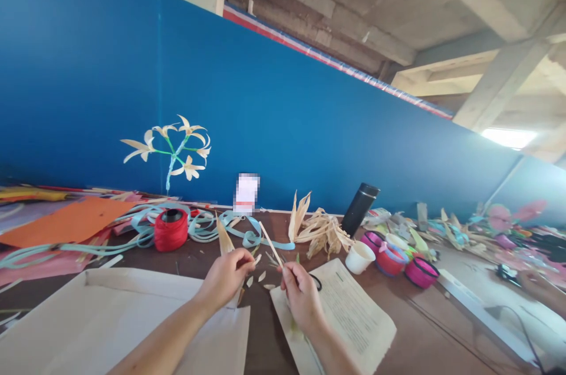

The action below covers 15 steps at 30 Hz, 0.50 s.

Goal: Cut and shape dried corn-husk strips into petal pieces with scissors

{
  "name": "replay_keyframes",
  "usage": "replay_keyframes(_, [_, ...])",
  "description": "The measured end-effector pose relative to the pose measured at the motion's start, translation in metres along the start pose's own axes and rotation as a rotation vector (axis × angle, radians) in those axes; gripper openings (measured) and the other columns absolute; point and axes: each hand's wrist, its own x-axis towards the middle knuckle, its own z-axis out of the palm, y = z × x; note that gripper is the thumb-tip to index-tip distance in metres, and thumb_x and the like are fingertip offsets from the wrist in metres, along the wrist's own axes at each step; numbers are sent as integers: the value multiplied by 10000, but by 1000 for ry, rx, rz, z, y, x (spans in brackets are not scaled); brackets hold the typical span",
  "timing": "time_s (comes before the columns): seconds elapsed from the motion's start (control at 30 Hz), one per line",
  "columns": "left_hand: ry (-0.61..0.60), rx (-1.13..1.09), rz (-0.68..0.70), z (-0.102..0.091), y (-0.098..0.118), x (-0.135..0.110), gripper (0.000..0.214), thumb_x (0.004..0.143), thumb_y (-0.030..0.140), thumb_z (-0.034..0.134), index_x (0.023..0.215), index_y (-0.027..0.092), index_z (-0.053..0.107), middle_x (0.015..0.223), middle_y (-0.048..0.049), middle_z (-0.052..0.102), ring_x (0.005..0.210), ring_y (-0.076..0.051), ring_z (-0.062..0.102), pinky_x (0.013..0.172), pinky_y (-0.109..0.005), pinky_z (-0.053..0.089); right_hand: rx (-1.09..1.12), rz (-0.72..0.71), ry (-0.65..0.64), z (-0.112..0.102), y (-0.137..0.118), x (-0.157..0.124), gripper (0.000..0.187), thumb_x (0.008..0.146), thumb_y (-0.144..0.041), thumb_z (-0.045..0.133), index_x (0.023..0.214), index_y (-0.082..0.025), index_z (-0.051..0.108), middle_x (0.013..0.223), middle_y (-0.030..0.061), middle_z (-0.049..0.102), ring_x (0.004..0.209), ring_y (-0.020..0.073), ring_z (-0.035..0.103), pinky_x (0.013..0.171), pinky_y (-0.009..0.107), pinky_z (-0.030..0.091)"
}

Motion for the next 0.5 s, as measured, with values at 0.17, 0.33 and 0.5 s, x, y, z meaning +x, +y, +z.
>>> replay_keyframes(0.17, [-60, -128, 26, -1, 14, -4, 206, 778, 357, 468, 783, 188, 587, 722, 11, 641, 696, -139, 574, 637, -213, 406, 186, 135, -52, 3, -2, 2, 369, 790, -508, 490, 753, -158, 601, 451, -76, 361, 372, 69, 280, 369, 189, 234])
replay_keyframes(0.33, [31, 210, 423, 4, 23, -15, 195, 846, 264, 408, 789, 204, 584, 801, -24, 598, 794, -160, 527, 730, -264, 397, 297, 291, -116, 4, -9, 1, 414, 751, -559, 512, 725, -153, 589, 406, -108, 237, 349, 57, 172, 343, 196, 135])
replay_keyframes(0.5, [14, 430, 646, 8, 25, -22, 221, 871, 176, 348, 860, 195, 568, 834, -42, 563, 812, -175, 488, 769, -325, 389, 253, 248, -86, 5, -10, 1, 366, 738, -494, 555, 584, -163, 530, 429, -92, 269, 384, 58, 197, 372, 199, 152])
